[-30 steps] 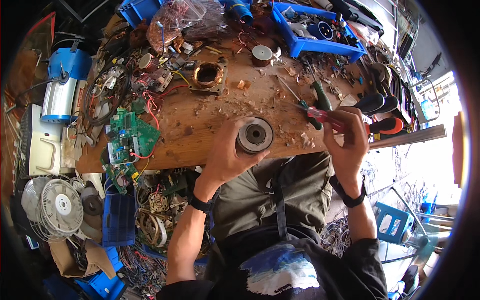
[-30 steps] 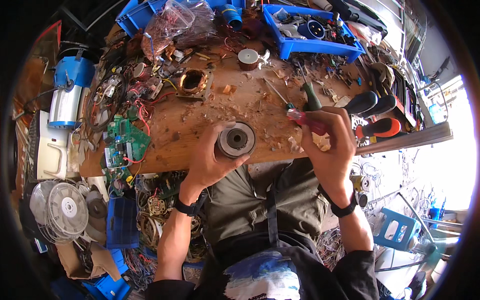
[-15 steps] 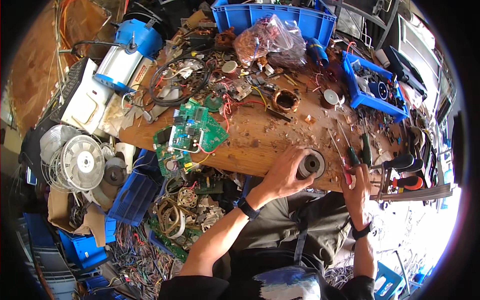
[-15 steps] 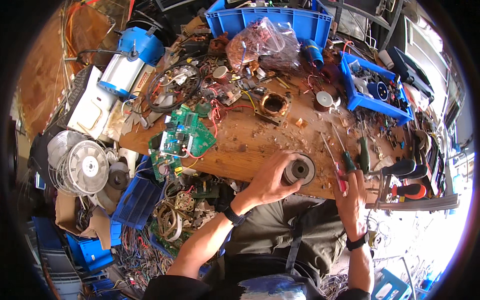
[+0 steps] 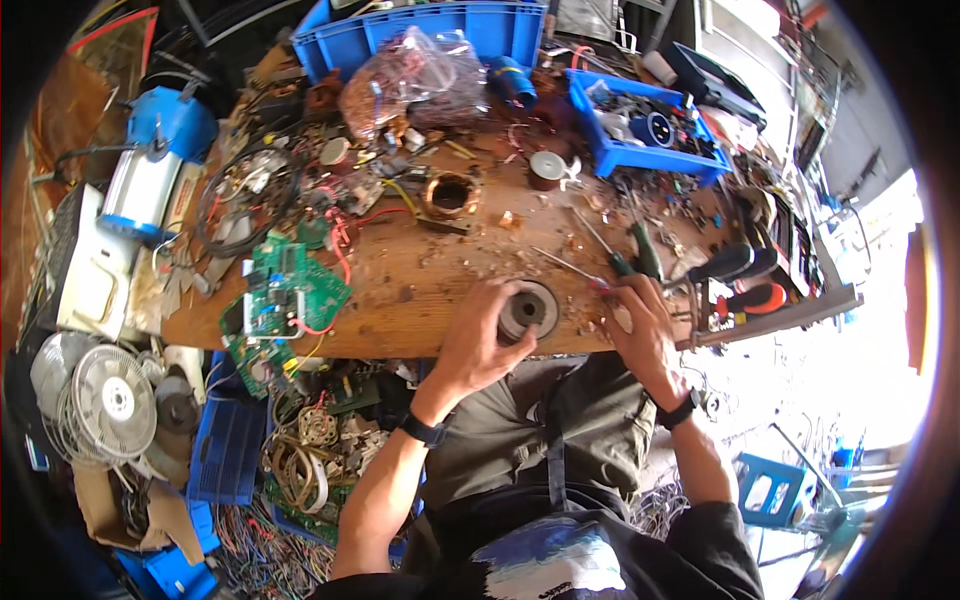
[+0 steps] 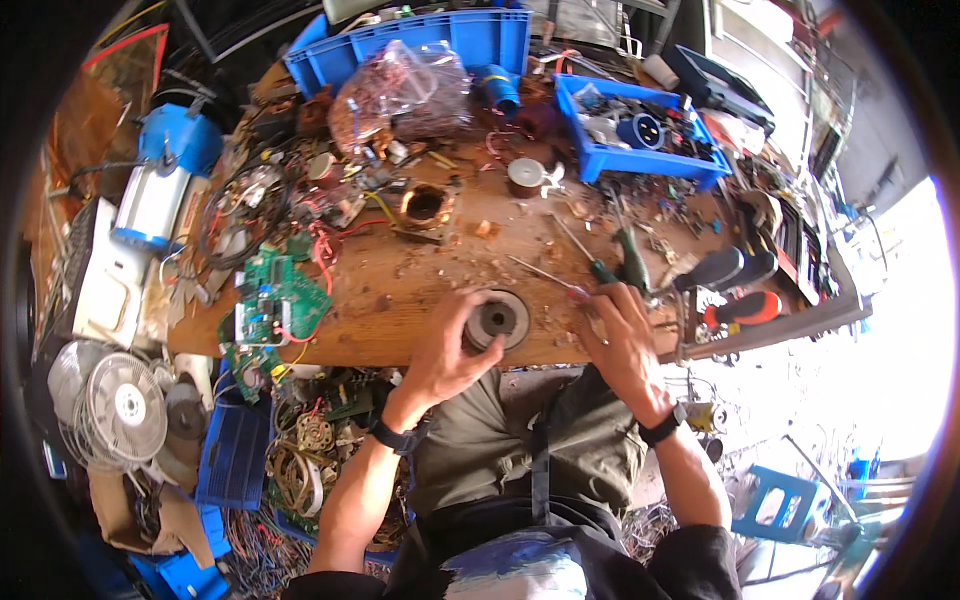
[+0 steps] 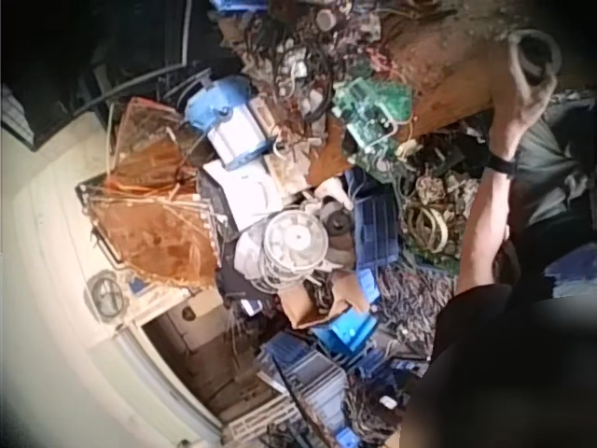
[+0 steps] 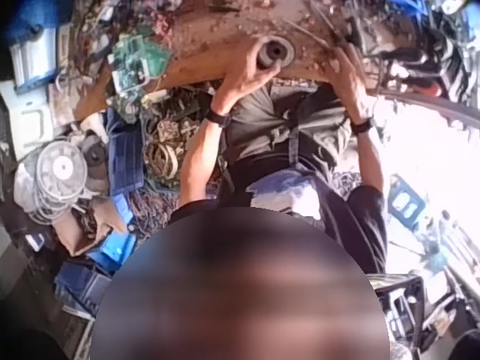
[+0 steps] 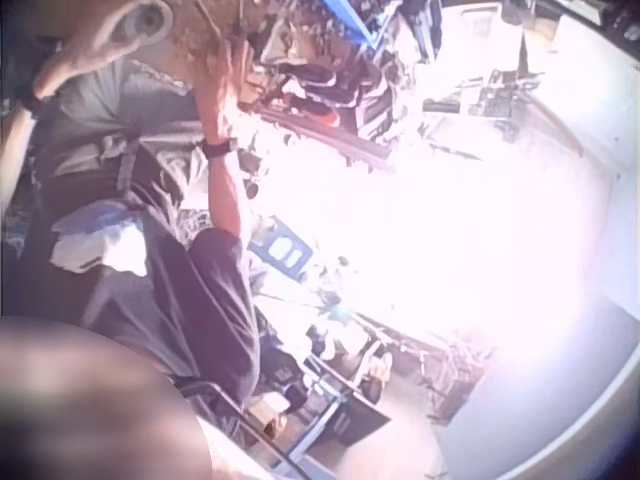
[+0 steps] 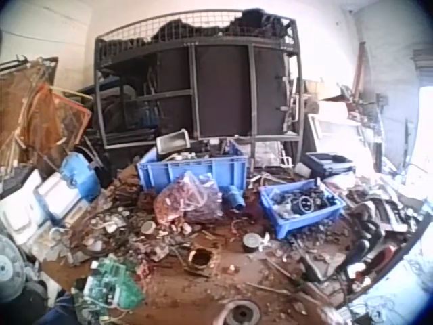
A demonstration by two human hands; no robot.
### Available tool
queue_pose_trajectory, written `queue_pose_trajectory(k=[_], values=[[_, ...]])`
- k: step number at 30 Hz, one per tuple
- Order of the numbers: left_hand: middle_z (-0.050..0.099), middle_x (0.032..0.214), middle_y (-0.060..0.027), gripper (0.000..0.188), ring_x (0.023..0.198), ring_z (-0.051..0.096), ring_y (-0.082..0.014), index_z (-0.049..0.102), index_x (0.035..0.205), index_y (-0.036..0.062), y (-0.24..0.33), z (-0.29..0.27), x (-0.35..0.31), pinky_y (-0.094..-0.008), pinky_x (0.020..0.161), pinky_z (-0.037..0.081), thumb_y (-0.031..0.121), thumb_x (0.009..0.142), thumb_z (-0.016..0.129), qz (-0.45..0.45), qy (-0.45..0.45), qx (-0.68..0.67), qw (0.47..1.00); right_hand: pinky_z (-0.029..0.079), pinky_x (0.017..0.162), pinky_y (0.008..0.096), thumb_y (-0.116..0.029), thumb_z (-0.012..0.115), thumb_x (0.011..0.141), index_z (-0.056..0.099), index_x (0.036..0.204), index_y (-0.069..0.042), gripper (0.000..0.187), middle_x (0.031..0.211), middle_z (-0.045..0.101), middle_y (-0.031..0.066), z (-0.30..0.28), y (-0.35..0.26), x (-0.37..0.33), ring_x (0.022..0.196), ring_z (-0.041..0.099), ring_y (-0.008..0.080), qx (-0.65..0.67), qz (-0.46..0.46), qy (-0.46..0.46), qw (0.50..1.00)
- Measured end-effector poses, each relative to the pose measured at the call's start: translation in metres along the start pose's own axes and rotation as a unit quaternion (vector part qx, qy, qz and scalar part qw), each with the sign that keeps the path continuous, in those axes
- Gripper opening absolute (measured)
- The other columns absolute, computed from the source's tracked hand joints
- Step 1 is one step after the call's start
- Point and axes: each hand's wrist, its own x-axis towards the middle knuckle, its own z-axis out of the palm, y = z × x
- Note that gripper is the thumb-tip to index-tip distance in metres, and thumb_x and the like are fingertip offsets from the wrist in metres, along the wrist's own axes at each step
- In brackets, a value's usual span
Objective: The recorder is disassembling a metal motor or pump assembly and sorting small electronic components on a workbench.
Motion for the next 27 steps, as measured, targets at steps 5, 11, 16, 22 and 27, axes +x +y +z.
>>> queue_pose_trajectory(k=[5,11,16,22,27], values=[[0.064,0.131,-0.0221,0.051,0.127,0.060,-0.0415,0.060,0.132,0.0004,0.003,-0.001,0.005,-0.0497,0.116,0.045,0.022,0.090,0.079,0.015,0.004,0.001,1.000,0.051,0.085,0.0444,-0.008,0.077,0.092,0.071,0.109,-0.002,0.020,0.105,0.063,0.0128,-0.002,-0.008,0.012,0.100,0.062,0.0336,0.025,-0.004,-0.006,1.000],[0.066,0.131,-0.0202,0.051,0.127,0.061,-0.0417,0.061,0.133,0.0024,0.004,-0.001,0.000,-0.0496,0.117,0.045,0.022,0.090,0.079,-0.004,0.006,0.018,1.000,0.050,0.084,0.0448,-0.010,0.078,0.090,0.067,0.105,-0.001,0.020,0.098,0.060,0.0143,-0.008,-0.013,0.011,0.095,0.061,0.0350,0.023,0.028,0.011,0.999],[0.064,0.134,-0.0206,0.053,0.129,0.059,-0.0424,0.060,0.136,0.0032,0.006,0.009,0.003,-0.0503,0.120,0.041,0.022,0.090,0.079,0.015,-0.001,-0.003,1.000,0.051,0.077,0.0417,-0.018,0.069,0.099,0.058,0.100,-0.007,0.016,0.095,0.057,0.0063,-0.018,-0.001,-0.011,0.091,0.059,0.0226,0.334,0.278,0.032,0.900],[0.064,0.136,-0.0213,0.051,0.132,0.059,-0.0418,0.062,0.135,0.0017,0.006,-0.004,-0.002,-0.0467,0.115,0.045,0.022,0.091,0.079,-0.036,-0.025,-0.029,0.999,0.043,0.079,0.0368,-0.045,0.050,0.103,0.051,0.099,-0.014,0.031,0.097,0.048,0.0029,-0.018,0.000,0.007,0.090,0.048,0.0190,0.802,0.326,-0.004,0.500],[0.063,0.139,-0.0220,0.052,0.135,0.058,-0.0419,0.061,0.136,0.0022,0.011,-0.003,0.003,-0.0472,0.116,0.044,0.020,0.091,0.078,-0.036,-0.023,-0.017,0.999,0.043,0.078,0.0358,-0.042,0.053,0.103,0.051,0.098,-0.014,0.028,0.096,0.048,0.0030,-0.020,0.003,0.005,0.090,0.048,0.0185,0.817,0.320,-0.005,0.479]])
